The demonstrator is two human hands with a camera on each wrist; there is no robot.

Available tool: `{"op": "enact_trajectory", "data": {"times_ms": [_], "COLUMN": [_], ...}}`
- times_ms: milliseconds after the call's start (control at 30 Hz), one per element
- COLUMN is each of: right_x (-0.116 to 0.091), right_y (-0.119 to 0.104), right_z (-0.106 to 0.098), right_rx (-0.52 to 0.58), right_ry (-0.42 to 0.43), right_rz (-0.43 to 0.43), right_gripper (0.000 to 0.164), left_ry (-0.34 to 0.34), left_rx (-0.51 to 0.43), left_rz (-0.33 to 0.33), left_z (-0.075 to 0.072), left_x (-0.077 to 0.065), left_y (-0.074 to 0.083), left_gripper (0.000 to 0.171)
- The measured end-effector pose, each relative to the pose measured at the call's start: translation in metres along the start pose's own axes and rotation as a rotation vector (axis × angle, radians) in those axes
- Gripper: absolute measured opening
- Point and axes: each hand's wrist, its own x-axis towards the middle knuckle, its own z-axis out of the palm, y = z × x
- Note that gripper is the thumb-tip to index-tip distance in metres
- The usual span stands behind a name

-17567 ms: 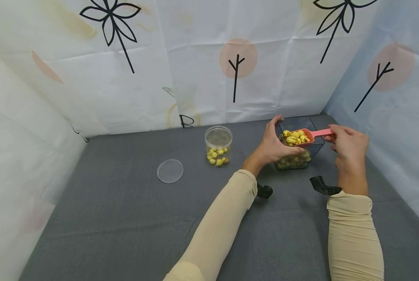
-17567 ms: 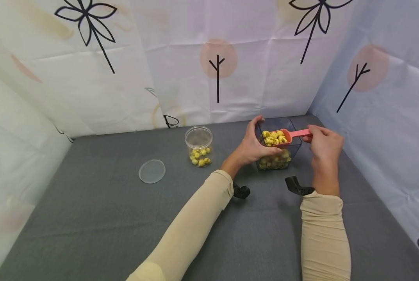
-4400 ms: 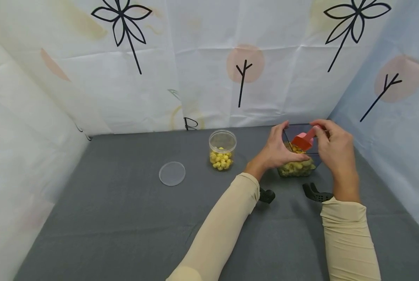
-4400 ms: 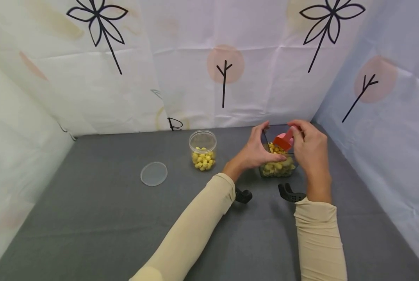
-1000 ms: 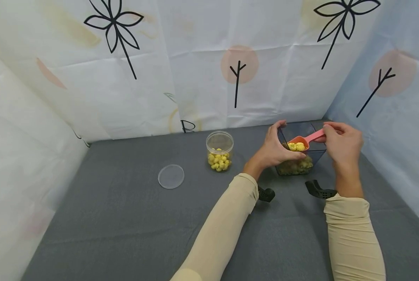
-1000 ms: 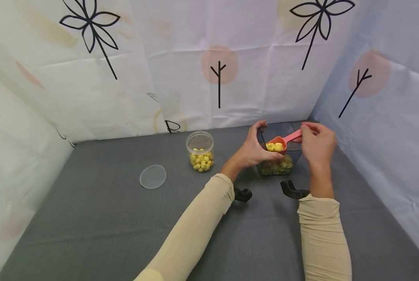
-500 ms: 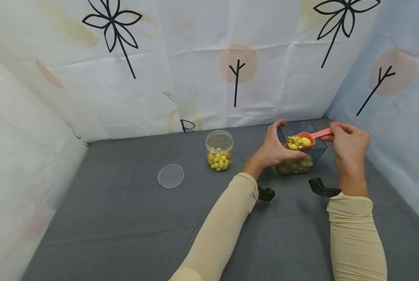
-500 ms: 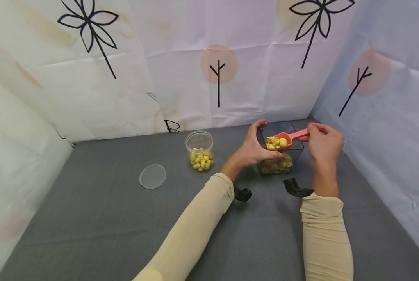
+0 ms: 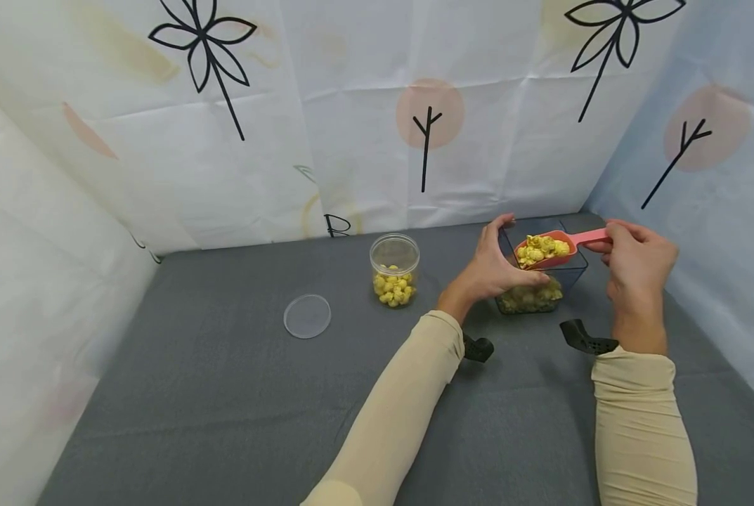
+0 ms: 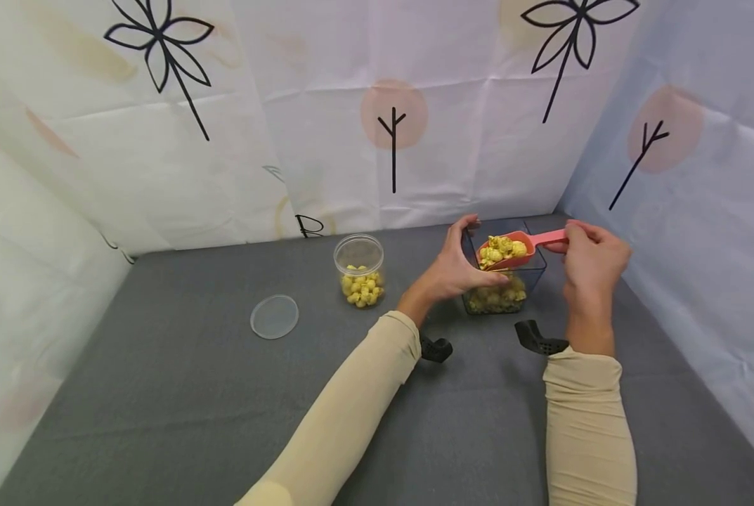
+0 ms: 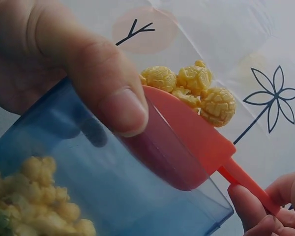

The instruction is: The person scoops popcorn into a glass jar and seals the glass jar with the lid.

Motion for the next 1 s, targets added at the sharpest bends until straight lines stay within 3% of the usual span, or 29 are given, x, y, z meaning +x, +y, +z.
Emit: {"op": "enact_trajectory", "data": {"times_ms": [200, 567, 667, 900, 1000], "right_x": [-0.001, -0.005, -0.005, -0.006, -0.008], "right_y": [-0.001, 0.0, -0.001, -0.008, -0.012], "right_z": [-0.001, -0.004, -0.004, 0.0, 0.001], "right_rx": [0.048, 0.099, 0.108, 0.14, 0.129], "right_ry": [0.018, 0.026, 0.032, 0.019, 0.012], "right_rz": [0.003, -0.008, -0.009, -0.042, -0.04], "right_gripper": [0.011, 0.016, 0.02, 0.008, 0.015], "left_ry": [-0.003, -0.026, -0.023, 0.004, 0.019], "left_rx": [-0.001, 0.089, 0.114, 0.136, 0.127], "left_rz": [-0.013, -0.096, -0.09, -0.065, -0.055], "left_z": [0.0, -0.002, -0.001, -0.01, -0.014], "left_x": [-0.001, -0.009, -0.01, -0.012, -0.013], "left_y": [0.0, 0.011, 0.013, 0.021, 0.023], "left_gripper": [0.114, 0.125, 0.126, 0.128, 0.128]}}
